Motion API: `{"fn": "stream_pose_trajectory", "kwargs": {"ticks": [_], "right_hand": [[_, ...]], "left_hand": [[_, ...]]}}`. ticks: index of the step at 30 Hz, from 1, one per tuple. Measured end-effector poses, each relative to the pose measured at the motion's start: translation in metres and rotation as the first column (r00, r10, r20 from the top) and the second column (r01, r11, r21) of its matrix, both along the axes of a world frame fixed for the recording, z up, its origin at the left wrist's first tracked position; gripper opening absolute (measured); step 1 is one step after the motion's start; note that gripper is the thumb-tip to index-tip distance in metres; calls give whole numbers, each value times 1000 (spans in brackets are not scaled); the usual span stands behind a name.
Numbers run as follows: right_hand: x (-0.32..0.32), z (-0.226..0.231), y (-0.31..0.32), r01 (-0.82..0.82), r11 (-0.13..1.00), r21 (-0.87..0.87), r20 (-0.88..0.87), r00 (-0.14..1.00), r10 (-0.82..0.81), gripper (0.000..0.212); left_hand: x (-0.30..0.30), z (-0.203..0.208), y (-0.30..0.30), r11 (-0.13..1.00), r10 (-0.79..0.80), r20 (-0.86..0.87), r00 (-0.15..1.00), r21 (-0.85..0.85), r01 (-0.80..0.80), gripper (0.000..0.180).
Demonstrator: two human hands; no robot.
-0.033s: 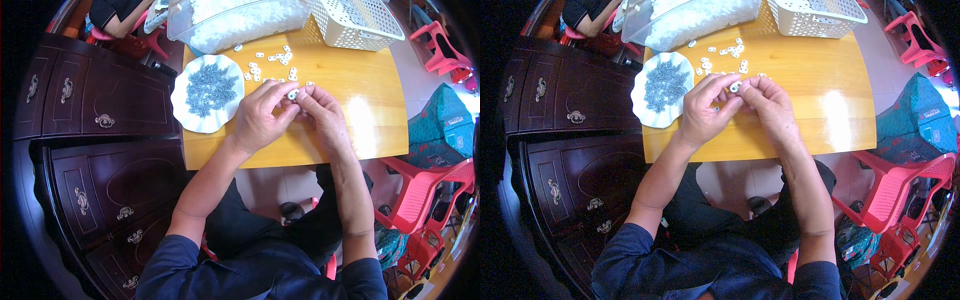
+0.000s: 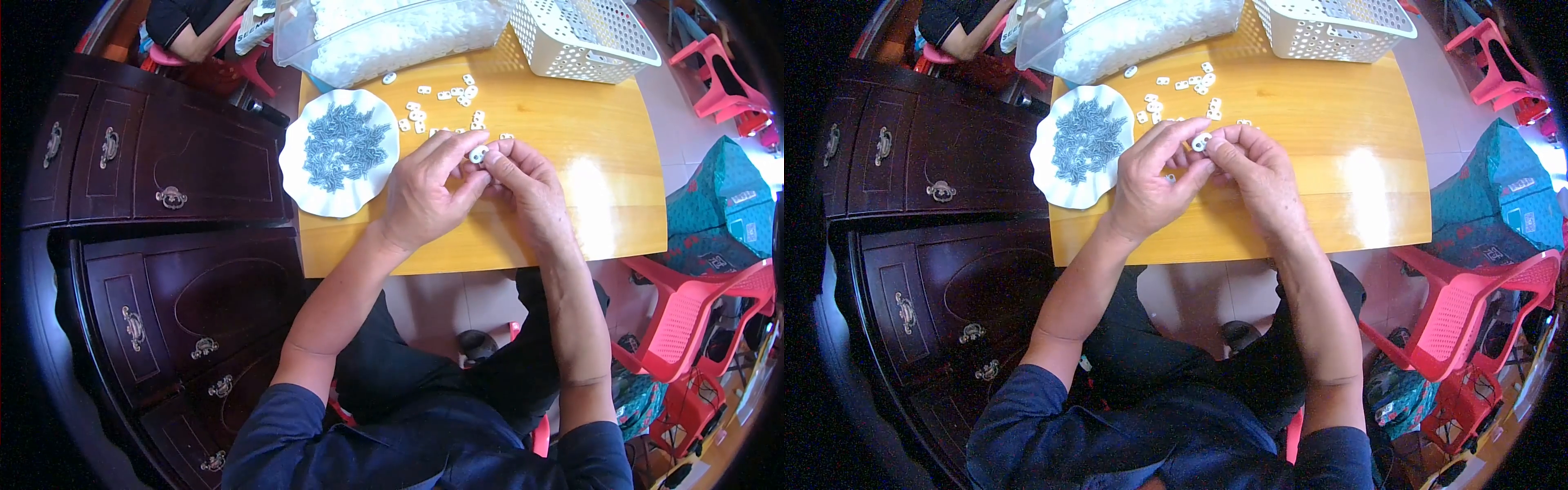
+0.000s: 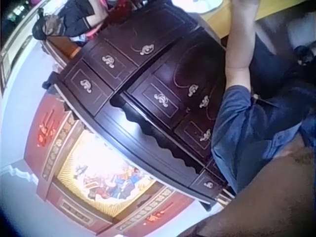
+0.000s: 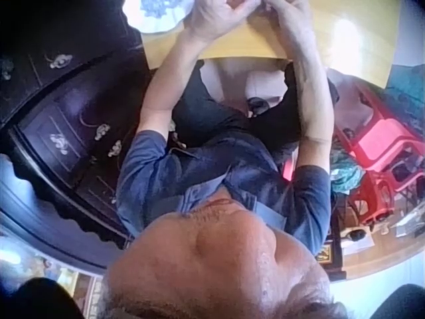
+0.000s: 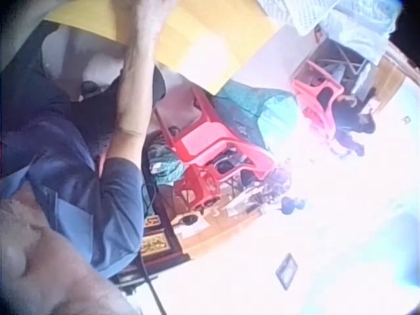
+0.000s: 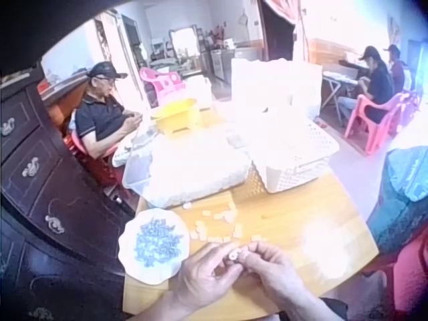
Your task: Assembling small blue inserts into white plastic component housings.
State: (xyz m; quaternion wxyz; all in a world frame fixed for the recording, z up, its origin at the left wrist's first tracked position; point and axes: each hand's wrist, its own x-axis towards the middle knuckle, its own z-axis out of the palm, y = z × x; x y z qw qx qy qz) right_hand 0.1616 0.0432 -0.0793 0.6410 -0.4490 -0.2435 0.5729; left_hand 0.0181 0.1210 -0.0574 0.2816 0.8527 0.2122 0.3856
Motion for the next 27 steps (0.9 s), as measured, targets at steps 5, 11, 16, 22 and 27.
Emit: {"fn": "stream_pose_trajectory", "kwargs": {"ticks": [5, 11, 16, 22, 27], "right_hand": [[4, -3, -1, -11, 998, 61, 139, 990, 3, 10], [5, -3, 0, -11, 998, 57, 167, 986, 1, 12], [5, 1, -2, 57, 997, 46, 124, 990, -62, 14], [12, 2, -1, 55, 996, 71, 162, 985, -66, 15], [4, 4, 4, 104, 990, 92, 375, 918, -131, 13]], "left_hand": [[-1, 0, 1, 994, -55, -20, 998, -99, 53, 33], [-1, -2, 2, 986, -17, 84, 996, -163, 30, 21], [-3, 0, 2, 973, 24, 68, 997, -231, -7, 19], [-4, -7, 6, 940, 11, 130, 991, -338, 34, 19], [-11, -3, 5, 962, 23, 103, 994, -272, 6, 19]]}}
